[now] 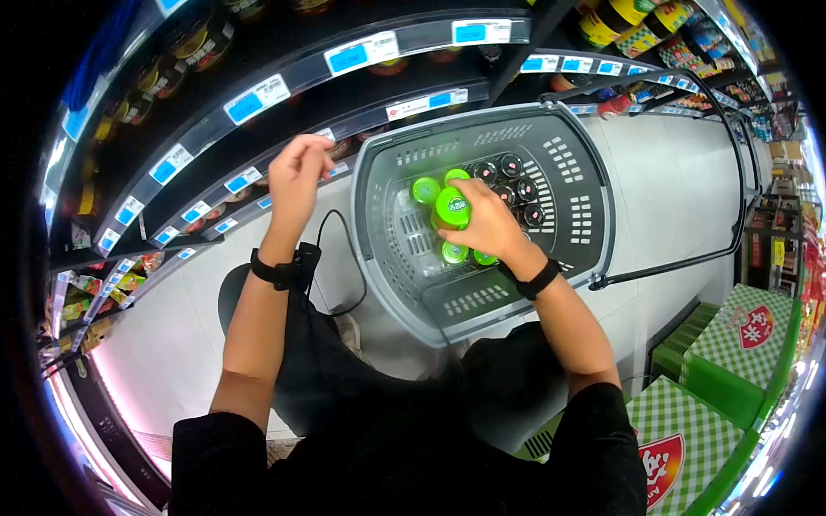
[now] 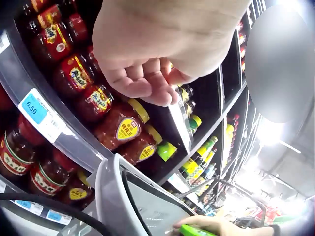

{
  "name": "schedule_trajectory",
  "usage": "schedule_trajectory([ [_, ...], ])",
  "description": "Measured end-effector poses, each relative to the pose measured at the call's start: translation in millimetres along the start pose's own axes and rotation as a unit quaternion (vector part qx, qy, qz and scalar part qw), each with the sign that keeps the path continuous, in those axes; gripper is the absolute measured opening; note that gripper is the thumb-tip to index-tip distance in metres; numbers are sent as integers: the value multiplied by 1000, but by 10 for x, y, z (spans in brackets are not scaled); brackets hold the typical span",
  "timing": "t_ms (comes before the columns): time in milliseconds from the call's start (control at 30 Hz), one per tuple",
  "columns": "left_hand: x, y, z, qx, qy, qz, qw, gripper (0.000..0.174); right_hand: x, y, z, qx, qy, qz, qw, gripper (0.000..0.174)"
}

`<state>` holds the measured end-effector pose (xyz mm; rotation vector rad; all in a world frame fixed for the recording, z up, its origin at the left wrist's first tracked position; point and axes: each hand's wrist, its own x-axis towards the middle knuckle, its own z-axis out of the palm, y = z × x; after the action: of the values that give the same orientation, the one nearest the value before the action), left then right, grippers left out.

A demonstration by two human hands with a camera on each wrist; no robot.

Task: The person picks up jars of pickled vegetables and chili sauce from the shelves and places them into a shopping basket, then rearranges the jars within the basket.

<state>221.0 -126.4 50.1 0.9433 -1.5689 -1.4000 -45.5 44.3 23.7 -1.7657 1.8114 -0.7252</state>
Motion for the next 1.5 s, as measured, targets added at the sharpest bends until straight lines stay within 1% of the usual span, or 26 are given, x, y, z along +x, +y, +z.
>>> schedule_trajectory([
  [67, 33, 71, -84, 72, -65, 20, 995, 16, 136, 24, 142, -45, -19, -31, 998, 74],
  [100, 86, 45, -142, 67, -68, 12, 995, 17, 199, 26, 236, -61, -17, -23, 998, 75],
  [200, 192, -34, -275, 48, -62, -20, 997, 17, 330, 180, 644, -88, -92, 33, 991, 80],
  [233, 221, -35, -304, 41, -50, -32, 997, 17, 362, 88, 707, -116, -123, 14, 986, 81],
  [267, 246, -29, -309, 32, -42, -45, 998, 17, 397, 138, 837, -162, -162, -15, 973, 75],
  [333, 247, 13, -340, 3, -54, -60, 997, 18, 464, 291, 1119, -184, -205, -118, 954, 66],
  [433, 264, 30, -389, -15, -67, -55, 996, 19, 494, 492, 1491, -226, -248, -150, 930, 61],
  [533, 288, -2, -395, -11, -81, -57, 995, 19, 523, 577, 1694, -312, -250, -184, 898, 61],
  [667, 336, -53, -372, 16, -106, -75, 991, 21, 585, 638, 1788, -380, -270, -195, 863, 59],
  [800, 356, -63, -347, 27, -125, -92, 988, 23, 532, 767, 1944, -421, -245, -201, 850, 58],
  [867, 374, -112, -320, 30, -134, -92, 986, 24, 531, 716, 1899, -402, -262, -202, 853, 62],
  [933, 440, -167, -298, 26, -134, -84, 987, 25, 606, 636, 1731, -378, -293, -207, 854, 65],
  [967, 461, -207, -288, 20, -130, -79, 988, 25, 613, 567, 1612, -333, -253, -209, 884, 54],
  [1000, 488, -241, -276, 13, -124, -73, 989, 25, 629, 495, 1467, -276, -229, -177, 917, 47],
  [1067, 511, -322, -248, -35, -122, -61, 990, 24, 775, 160, 1032, -162, -174, -122, 964, 32],
  [1100, 510, -272, -224, -18, -122, -41, 991, 24, 797, -200, 737, -84, -182, -61, 978, 25],
  [1133, 560, -492, -206, -22, -142, 17, 989, 24, 863, -652, 297, -17, -175, -13, 984, 21],
  [1167, 556, -491, -138, -48, -121, 22, 991, 23, 956, -1179, -193, -16, -154, -101, 983, 20],
  [1200, 590, -602, -105, -48, -123, 24, 991, 22, 1002, -1590, -569, -4, -149, -163, 975, 19],
  [1233, 556, -433, -125, -28, -131, 9, 991, 22, 1032, -2044, -935, 28, -127, -178, 975, 21],
  [1267, 548, -461, -107, -12, -124, 19, 992, 22, 1033, -2462, -1238, 67, -113, -189, 973, 23],
  [1300, 532, -439, -91, -26, -124, -9, 992, 26, 1087, -2782, -1503, 85, -87, -207, 971, 23],
  [1333, 553, -598, -61, -30, -123, 0, 992, 26, 1161, -3043, -1715, 106, -62, -221, 968, 24],
  [1400, 537, -505, -68, -55, -135, -29, 989, 26, 1557, -3477, -2024, -41, 11, -262, 964, 24],
  [1433, 549, -428, -91, -70, -137, -45, 987, 25, 1814, -3598, -2110, -134, 45, -266, 954, 24],
  [1500, 525, -275, -135, -100, -145, -83, 981, 25, 2291, -3656, -2261, -305, 133, -246, 911, 26],
])
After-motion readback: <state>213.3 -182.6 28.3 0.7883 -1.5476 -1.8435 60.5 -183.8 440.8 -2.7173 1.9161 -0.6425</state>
